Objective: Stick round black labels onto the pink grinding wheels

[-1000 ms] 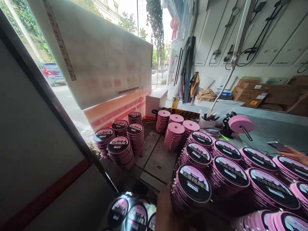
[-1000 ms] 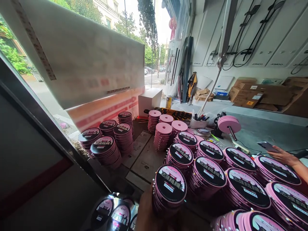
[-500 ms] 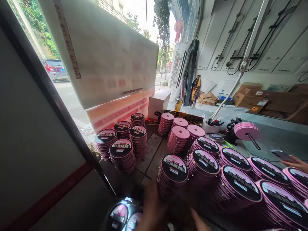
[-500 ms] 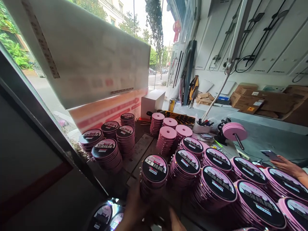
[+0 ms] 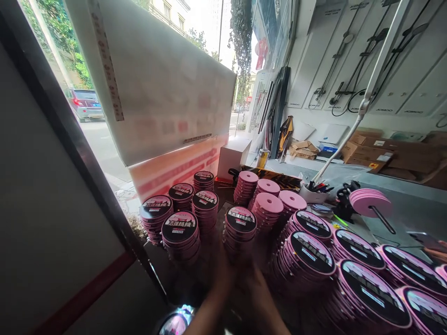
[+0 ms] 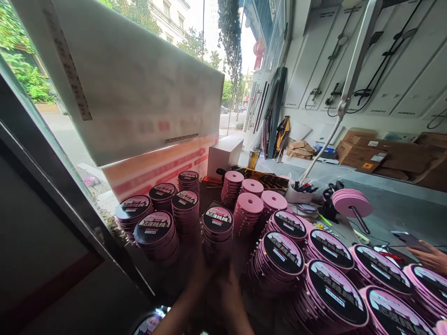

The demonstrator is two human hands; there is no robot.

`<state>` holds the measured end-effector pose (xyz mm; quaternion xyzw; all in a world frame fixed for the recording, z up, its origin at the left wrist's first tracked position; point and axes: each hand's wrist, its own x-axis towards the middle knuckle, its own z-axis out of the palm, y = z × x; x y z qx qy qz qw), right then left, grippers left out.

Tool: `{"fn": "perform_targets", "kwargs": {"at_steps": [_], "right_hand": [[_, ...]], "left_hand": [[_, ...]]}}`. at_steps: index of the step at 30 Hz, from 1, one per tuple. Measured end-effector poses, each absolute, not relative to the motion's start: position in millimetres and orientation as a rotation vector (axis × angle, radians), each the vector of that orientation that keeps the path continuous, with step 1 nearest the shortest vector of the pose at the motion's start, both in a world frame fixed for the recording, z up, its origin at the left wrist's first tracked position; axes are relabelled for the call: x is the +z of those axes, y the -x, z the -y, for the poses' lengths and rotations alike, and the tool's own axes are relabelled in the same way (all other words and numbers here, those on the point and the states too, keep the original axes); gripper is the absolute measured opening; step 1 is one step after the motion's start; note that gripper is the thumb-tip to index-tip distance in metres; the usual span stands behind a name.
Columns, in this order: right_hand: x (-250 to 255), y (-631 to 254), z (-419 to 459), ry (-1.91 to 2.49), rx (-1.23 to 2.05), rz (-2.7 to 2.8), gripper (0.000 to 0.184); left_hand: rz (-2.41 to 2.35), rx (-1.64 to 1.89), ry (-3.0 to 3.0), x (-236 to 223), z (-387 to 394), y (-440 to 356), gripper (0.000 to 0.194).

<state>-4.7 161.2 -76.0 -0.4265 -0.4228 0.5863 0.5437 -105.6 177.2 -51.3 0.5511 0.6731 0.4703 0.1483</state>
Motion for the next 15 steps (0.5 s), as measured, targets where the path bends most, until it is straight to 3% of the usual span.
{"fn": "perform_targets", "kwargs": {"at_steps": [10, 15], "right_hand": [[-64, 27, -210, 0.959, 1.443, 0.962, 0.057], [-55, 36, -239, 0.957, 1.372, 1.025, 0.053]], "left_hand": [[-1.860, 1.496, -1.414, -55, -162, 102, 0.074], [-1.912, 1.351, -1.417, -56, -131, 102, 0.047]]}}
